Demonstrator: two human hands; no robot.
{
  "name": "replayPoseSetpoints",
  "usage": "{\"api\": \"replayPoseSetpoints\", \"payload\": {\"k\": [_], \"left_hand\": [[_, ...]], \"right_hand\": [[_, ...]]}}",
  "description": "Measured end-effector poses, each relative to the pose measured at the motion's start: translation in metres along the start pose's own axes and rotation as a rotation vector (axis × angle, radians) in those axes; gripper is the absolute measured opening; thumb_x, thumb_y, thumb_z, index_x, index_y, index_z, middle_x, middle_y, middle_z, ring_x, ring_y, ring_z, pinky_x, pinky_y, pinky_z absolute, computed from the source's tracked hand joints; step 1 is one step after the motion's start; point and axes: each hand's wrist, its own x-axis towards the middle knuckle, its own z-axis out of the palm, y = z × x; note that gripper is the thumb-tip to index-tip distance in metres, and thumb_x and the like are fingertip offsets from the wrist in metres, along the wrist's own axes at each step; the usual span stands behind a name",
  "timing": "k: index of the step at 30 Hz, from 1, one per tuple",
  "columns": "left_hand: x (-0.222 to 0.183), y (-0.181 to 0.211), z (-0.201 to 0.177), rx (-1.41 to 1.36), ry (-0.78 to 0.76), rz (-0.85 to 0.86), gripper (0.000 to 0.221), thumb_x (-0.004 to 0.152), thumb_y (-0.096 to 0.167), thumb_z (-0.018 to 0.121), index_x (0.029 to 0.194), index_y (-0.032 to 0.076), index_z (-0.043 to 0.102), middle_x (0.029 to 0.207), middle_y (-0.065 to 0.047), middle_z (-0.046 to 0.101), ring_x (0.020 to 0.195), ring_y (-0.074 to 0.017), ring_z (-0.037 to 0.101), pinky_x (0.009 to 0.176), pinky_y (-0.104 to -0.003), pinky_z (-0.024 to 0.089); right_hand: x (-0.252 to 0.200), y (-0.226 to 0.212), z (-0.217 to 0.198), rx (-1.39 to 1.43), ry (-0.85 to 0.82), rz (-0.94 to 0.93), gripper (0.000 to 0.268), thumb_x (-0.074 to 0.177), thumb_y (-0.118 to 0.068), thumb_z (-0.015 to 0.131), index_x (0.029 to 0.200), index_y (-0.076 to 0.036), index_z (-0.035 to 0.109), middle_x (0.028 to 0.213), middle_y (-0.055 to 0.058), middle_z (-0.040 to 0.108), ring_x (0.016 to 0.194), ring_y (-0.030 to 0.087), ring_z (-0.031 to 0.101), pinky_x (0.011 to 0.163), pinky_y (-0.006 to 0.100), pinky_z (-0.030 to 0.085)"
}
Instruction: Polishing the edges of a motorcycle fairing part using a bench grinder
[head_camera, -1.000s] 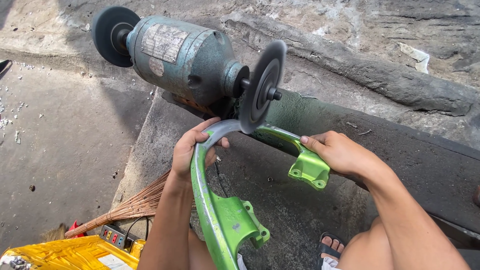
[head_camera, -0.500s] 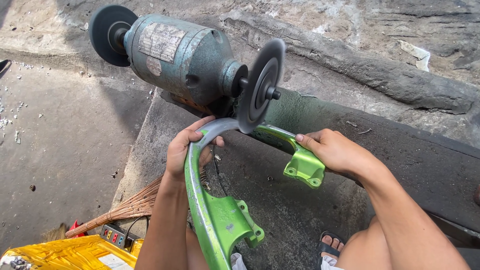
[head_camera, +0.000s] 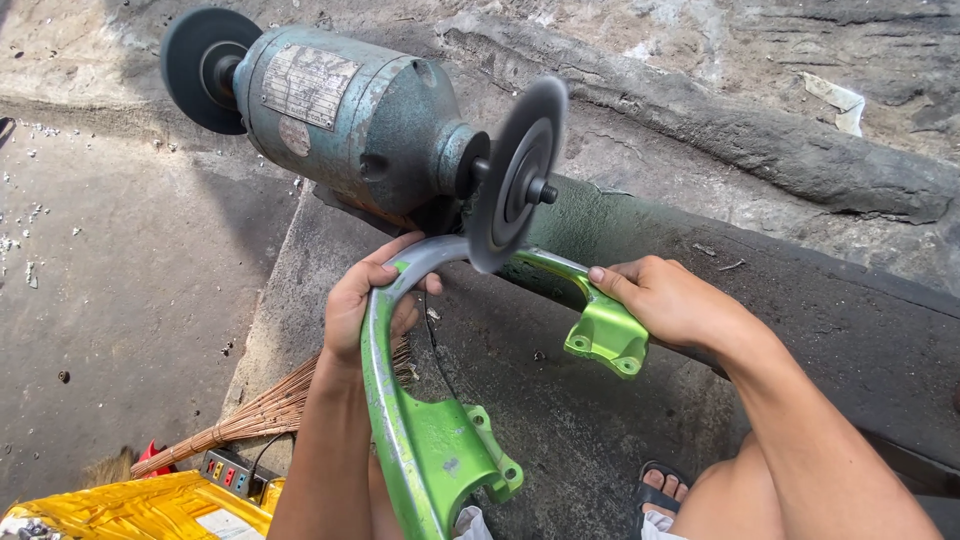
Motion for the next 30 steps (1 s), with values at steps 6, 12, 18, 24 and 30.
{"api": "replayPoseSetpoints", "payload": {"k": [6, 12, 18, 24, 30], "left_hand": [[-0.006, 0.005, -0.001, 0.006, -0.003, 0.018, 0.069, 0.084, 0.017, 0.048, 0.149, -0.005, 0.043, 0.080, -0.037, 0.063, 0.026, -0.0086, 0.039, 0.028, -0.021, 0.033], [-0.005, -0.007, -0.002, 0.003, -0.033, 0.001, 0.070, 0.085, 0.016, 0.048, 0.150, -0.006, 0.041, 0.080, -0.038, 0.063, 0.026, -0.0095, 0.039, 0.028, -0.022, 0.034], [-0.010, -0.013, -0.002, -0.010, -0.061, 0.014, 0.070, 0.084, 0.015, 0.049, 0.150, -0.007, 0.040, 0.080, -0.039, 0.063, 0.026, -0.0101, 0.040, 0.028, -0.022, 0.035], [-0.021, 0.001, -0.001, -0.005, -0.064, 0.054, 0.071, 0.085, 0.014, 0.047, 0.151, -0.008, 0.038, 0.082, -0.039, 0.062, 0.027, -0.0105, 0.041, 0.029, -0.022, 0.035], [-0.044, 0.016, -0.004, 0.085, -0.070, 0.106, 0.073, 0.084, 0.016, 0.049, 0.152, -0.008, 0.036, 0.080, -0.037, 0.061, 0.027, -0.0092, 0.042, 0.030, -0.021, 0.036]], "right_hand": [[-0.004, -0.009, -0.002, 0.006, -0.020, -0.018, 0.050, 0.101, -0.045, 0.043, 0.101, -0.015, 0.083, 0.063, 0.017, 0.074, 0.068, 0.035, 0.073, 0.072, 0.044, 0.057], [-0.017, -0.001, -0.003, 0.010, -0.013, 0.013, 0.050, 0.102, -0.043, 0.043, 0.102, -0.014, 0.083, 0.063, 0.017, 0.075, 0.068, 0.034, 0.074, 0.075, 0.043, 0.058], [-0.024, -0.004, -0.007, -0.009, -0.018, 0.016, 0.052, 0.103, -0.044, 0.042, 0.105, -0.013, 0.083, 0.066, 0.016, 0.077, 0.072, 0.033, 0.076, 0.078, 0.044, 0.058], [-0.023, -0.017, -0.004, -0.016, -0.032, -0.046, 0.050, 0.103, -0.044, 0.041, 0.108, -0.015, 0.082, 0.069, 0.015, 0.077, 0.076, 0.033, 0.076, 0.080, 0.044, 0.057], [-0.026, -0.031, 0.004, -0.025, -0.052, -0.093, 0.049, 0.101, -0.045, 0.040, 0.117, -0.020, 0.078, 0.076, 0.014, 0.078, 0.083, 0.034, 0.076, 0.080, 0.044, 0.058]]}}
